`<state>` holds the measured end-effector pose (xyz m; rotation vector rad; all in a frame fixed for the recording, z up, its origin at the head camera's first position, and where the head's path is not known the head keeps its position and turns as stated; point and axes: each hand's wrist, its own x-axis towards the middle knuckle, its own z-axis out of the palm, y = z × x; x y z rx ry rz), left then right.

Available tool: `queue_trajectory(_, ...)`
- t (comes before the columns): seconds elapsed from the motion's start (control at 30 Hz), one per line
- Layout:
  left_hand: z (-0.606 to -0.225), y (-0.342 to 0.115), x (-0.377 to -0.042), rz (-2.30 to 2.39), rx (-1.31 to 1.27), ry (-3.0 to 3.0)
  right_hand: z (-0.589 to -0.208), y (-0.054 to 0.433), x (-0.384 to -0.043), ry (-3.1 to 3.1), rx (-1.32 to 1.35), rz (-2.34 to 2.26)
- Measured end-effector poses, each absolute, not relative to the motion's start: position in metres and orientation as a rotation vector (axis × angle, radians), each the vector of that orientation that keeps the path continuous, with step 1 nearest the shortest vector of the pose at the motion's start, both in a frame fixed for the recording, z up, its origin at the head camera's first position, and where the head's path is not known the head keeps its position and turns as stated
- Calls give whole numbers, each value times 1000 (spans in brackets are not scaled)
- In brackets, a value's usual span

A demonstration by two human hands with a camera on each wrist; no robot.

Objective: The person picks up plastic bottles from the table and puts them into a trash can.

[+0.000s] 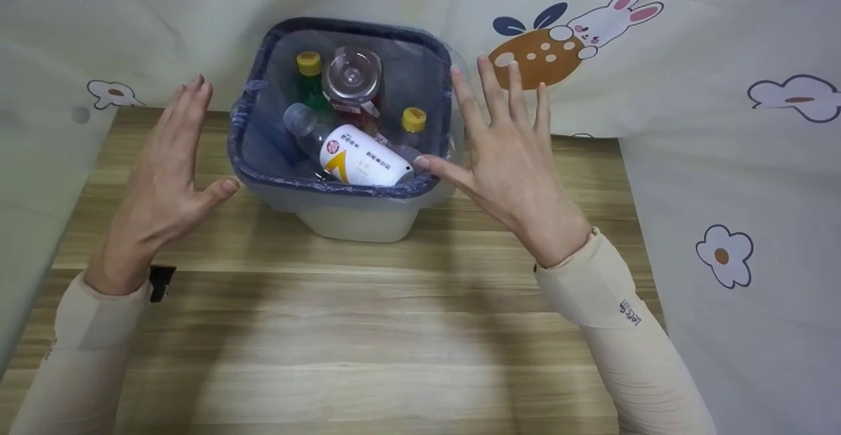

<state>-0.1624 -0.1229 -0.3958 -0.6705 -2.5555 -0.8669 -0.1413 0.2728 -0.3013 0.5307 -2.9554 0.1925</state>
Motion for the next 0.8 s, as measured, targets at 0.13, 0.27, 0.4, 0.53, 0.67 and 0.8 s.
queue_trajectory(0.13, -399, -124, -165, -796, -674, -2581, -312, 288, -132, -2952, 460, 255)
queue_trajectory(0.27, -403, -128, -167, -764, -675, -2594, -323, 300, -125, -2961, 399, 328)
queue_trajectory(0.4, -408, -135, -165, -733, -662, -2603, -332, 306, -122, -2959, 373, 341)
queue_trajectory(0.53, -411, -141, -162, -682, -648, -2610, -336, 311, -121, -2964, 352, 329)
queue_trajectory(0.67, -413, -144, -159, -645, -628, -2620, -340, 317, -118, -2967, 336, 338)
queue_trajectory(0.8, -416, -145, -157, -627, -618, -2635, -346, 322, -115, -2970, 326, 336)
